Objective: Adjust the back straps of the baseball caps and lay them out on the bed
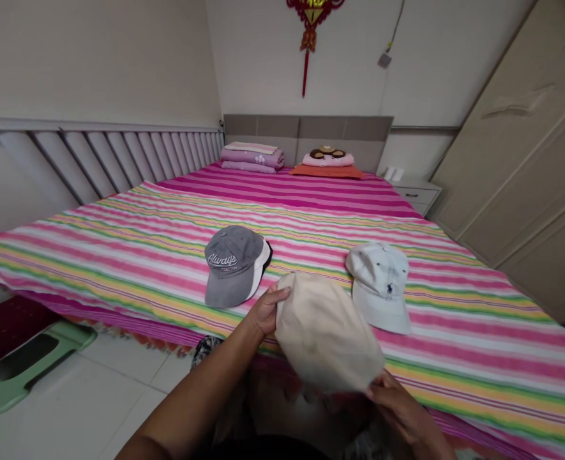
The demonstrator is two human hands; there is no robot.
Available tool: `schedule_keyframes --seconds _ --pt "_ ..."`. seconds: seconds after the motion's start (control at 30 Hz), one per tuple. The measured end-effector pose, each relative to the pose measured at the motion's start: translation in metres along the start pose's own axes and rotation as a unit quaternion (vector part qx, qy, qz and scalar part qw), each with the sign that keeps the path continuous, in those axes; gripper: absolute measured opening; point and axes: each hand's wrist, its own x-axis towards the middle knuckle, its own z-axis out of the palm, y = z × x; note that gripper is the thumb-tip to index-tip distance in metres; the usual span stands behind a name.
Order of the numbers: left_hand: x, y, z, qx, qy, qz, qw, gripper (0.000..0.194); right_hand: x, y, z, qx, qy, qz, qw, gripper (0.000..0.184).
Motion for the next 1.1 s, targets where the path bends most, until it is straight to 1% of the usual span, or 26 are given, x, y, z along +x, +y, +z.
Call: schedule_keyframes --seconds 0.07,0.1,0.13,0.2,0.23,0.27,0.3,0.33,0.43,0.47,0.57,0.7,0.83,0.9,1.0,1.1 --pt "-0.008 -0.002 0.01 0.008 -0.023 0.003 1.0 0.035 -0.005 -0.015 0.001 0.013 0.009 -0.011 1.0 0.043" --pt "-0.012 -0.003 0.015 0.009 -0.027 0.004 1.0 0.033 -0.007 -0.023 0.003 0.02 0.003 -0.013 1.0 0.044" --pt "-0.015 -0.003 0.02 0.009 -0.029 0.004 1.0 0.033 -0.007 -0.031 0.006 0.029 -0.013 -0.016 0.999 0.046" --pt "-0.02 -0.003 0.027 0.014 -0.039 -0.001 0.999 0.035 -0.006 -0.047 0.016 0.048 -0.057 -0.028 0.997 0.058" --pt "-0.022 -0.003 0.03 0.021 -0.049 -0.007 0.999 0.035 -0.004 -0.053 0.022 0.053 -0.067 -0.035 0.996 0.064" --pt "-0.024 -0.003 0.032 0.03 -0.06 -0.016 0.998 0.036 -0.002 -0.058 0.028 0.053 -0.065 -0.038 0.996 0.067" --pt "-0.026 -0.003 0.034 0.043 -0.073 -0.028 0.996 0.036 0.001 -0.063 0.034 0.047 -0.053 -0.039 0.997 0.066" --pt "-0.029 -0.002 0.035 0.056 -0.083 -0.038 0.994 0.035 0.003 -0.066 0.04 0.035 -0.039 -0.035 0.998 0.06" --pt "-0.035 0.0 0.038 0.094 -0.106 -0.063 0.988 0.033 0.008 -0.069 0.052 -0.012 -0.008 -0.026 1.0 0.035" --pt "-0.036 0.002 0.04 0.105 -0.115 -0.07 0.985 0.033 0.008 -0.07 0.054 -0.026 -0.005 -0.029 0.999 0.031" --pt "-0.04 0.008 0.045 0.14 -0.133 -0.096 0.976 0.033 0.004 -0.07 0.059 -0.057 -0.006 -0.051 0.997 0.03" --pt "-0.043 0.014 0.055 0.183 -0.125 -0.111 0.969 0.032 -0.006 -0.073 0.067 -0.084 -0.031 -0.05 0.995 0.029" --pt "-0.047 0.012 0.065 0.185 -0.121 -0.129 0.967 0.029 -0.012 -0.078 0.071 -0.049 -0.072 -0.024 0.996 0.029" --pt "-0.049 0.01 0.068 0.185 -0.108 -0.137 0.967 0.026 -0.012 -0.079 0.071 -0.026 -0.095 -0.027 0.995 0.031" --pt "-0.048 0.006 0.069 0.191 -0.081 -0.131 0.97 0.028 -0.007 -0.076 0.071 -0.019 -0.081 -0.051 0.995 0.031" --pt "-0.047 0.006 0.067 0.198 -0.079 -0.134 0.968 0.029 -0.002 -0.07 0.07 -0.047 -0.049 -0.067 0.995 0.027"
